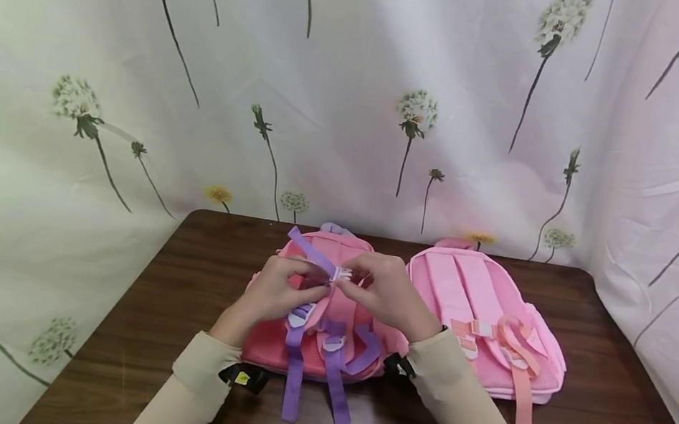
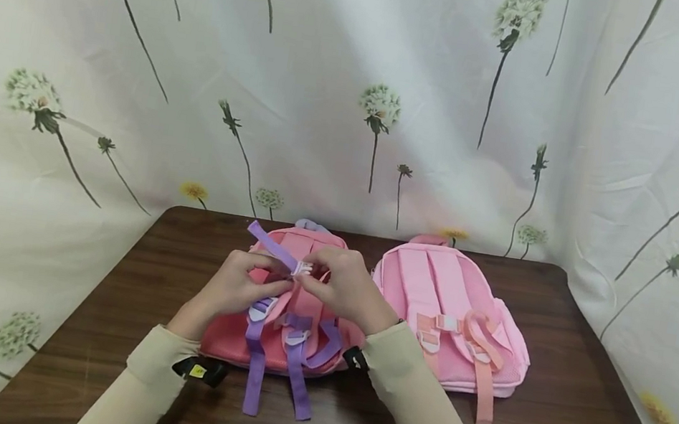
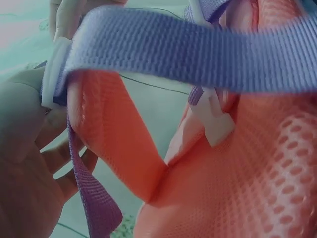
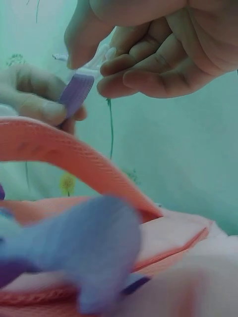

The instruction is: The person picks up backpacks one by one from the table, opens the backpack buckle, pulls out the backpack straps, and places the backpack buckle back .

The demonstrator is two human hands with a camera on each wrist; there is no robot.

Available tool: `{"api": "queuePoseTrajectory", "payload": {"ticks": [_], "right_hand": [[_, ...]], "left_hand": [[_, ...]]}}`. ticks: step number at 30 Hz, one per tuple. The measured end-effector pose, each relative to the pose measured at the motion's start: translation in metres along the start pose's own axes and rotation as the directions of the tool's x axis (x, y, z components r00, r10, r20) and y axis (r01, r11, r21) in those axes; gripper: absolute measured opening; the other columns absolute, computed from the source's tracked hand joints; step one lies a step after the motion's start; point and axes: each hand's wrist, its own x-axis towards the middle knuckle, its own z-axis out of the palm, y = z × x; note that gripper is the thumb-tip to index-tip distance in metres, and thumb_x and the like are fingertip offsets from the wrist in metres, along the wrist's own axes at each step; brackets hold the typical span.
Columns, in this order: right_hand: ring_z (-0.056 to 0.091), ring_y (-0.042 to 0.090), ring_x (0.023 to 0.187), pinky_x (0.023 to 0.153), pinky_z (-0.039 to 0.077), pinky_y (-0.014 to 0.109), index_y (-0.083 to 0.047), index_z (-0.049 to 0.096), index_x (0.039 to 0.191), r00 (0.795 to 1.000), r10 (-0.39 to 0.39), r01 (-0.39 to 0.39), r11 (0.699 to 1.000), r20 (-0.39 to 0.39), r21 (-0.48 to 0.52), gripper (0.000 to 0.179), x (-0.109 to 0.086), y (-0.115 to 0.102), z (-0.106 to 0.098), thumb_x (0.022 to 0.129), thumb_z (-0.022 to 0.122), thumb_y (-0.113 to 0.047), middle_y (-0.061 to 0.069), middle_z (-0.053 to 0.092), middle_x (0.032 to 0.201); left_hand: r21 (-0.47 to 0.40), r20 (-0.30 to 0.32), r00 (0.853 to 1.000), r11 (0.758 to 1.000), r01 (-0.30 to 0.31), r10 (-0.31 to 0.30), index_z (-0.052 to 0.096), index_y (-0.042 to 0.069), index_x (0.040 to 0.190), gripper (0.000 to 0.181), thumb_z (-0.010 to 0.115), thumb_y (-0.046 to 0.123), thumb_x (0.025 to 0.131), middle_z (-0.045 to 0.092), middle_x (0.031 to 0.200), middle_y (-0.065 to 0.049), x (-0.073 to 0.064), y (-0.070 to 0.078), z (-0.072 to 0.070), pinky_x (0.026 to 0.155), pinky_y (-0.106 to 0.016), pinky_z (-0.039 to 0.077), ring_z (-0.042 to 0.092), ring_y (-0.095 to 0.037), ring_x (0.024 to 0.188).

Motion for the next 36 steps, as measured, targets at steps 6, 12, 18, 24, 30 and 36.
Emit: {"api": "queuePoseTrajectory", "payload": {"ticks": [6, 12, 18, 24, 30, 36], "right_hand": [[0.067, 0.012, 0.076, 0.069, 0.06, 0.029, -0.006, 0.078, 0.103, 1.0, 0.005, -0.006, 1.0, 0.02, 0.009, 0.013, -0.001, -0.002, -0.004, 0.092, 0.081, -0.01, 0.0, 0.074, 0.089], [0.067, 0.012, 0.075, 0.069, 0.06, 0.029, -0.005, 0.078, 0.103, 1.0, -0.014, 0.014, 1.0, 0.008, 0.011, 0.014, 0.001, -0.002, -0.003, 0.09, 0.082, -0.01, 0.001, 0.074, 0.088], [0.067, 0.013, 0.075, 0.068, 0.061, 0.031, -0.006, 0.077, 0.102, 0.999, -0.03, 0.029, 0.999, 0.013, 0.03, 0.014, 0.002, -0.003, -0.002, 0.089, 0.083, -0.009, 0.001, 0.073, 0.087], [0.068, 0.011, 0.075, 0.067, 0.06, 0.029, -0.006, 0.077, 0.102, 1.0, -0.021, 0.02, 0.999, 0.021, 0.032, 0.013, 0.0, -0.004, -0.002, 0.09, 0.082, -0.008, 0.001, 0.073, 0.087], [0.068, 0.01, 0.075, 0.066, 0.06, 0.029, -0.006, 0.077, 0.101, 0.999, -0.035, 0.034, 0.999, 0.018, 0.031, 0.012, 0.0, -0.003, -0.001, 0.09, 0.081, -0.007, 0.0, 0.073, 0.086], [0.066, 0.008, 0.074, 0.065, 0.06, 0.027, -0.007, 0.077, 0.101, 0.999, -0.047, 0.047, 0.999, 0.006, 0.022, 0.011, 0.001, -0.001, -0.003, 0.09, 0.081, -0.007, -0.001, 0.073, 0.086]], "left_hand": [[-0.022, 0.024, 0.999, 1.0, -0.022, 0.022, 0.082, 0.01, 0.107, 0.02, 0.086, 0.009, 0.087, 0.079, 0.098, 0.001, 0.0, -0.001, 0.002, 0.085, -0.041, 0.06, 0.072, -0.015, 0.09], [-0.041, 0.022, 0.998, 0.997, 0.067, -0.066, 0.08, 0.014, 0.106, 0.022, 0.089, 0.021, 0.087, 0.076, 0.091, 0.005, 0.002, 0.006, 0.002, 0.078, -0.041, 0.058, 0.065, -0.018, 0.084], [-0.047, -0.018, 0.996, 0.995, 0.088, -0.089, 0.082, 0.012, 0.099, 0.016, 0.089, 0.02, 0.087, 0.077, 0.086, 0.006, 0.006, 0.011, 0.003, 0.072, -0.031, 0.054, 0.062, -0.015, 0.078], [-0.061, -0.007, 0.994, 0.993, 0.105, -0.105, 0.083, 0.012, 0.101, 0.015, 0.087, 0.019, 0.089, 0.077, 0.085, 0.006, 0.005, 0.01, 0.004, 0.073, -0.034, 0.055, 0.061, -0.019, 0.077], [-0.051, -0.024, 0.997, 0.996, 0.067, -0.068, 0.083, 0.011, 0.103, 0.017, 0.088, 0.017, 0.087, 0.079, 0.09, 0.003, 0.005, 0.008, 0.004, 0.077, -0.041, 0.057, 0.064, -0.021, 0.08], [-0.059, -0.036, 0.999, 0.998, 0.021, -0.023, 0.083, 0.007, 0.1, 0.016, 0.088, 0.012, 0.086, 0.08, 0.089, 0.001, 0.006, 0.005, 0.006, 0.078, -0.043, 0.061, 0.072, -0.014, 0.085]]}}
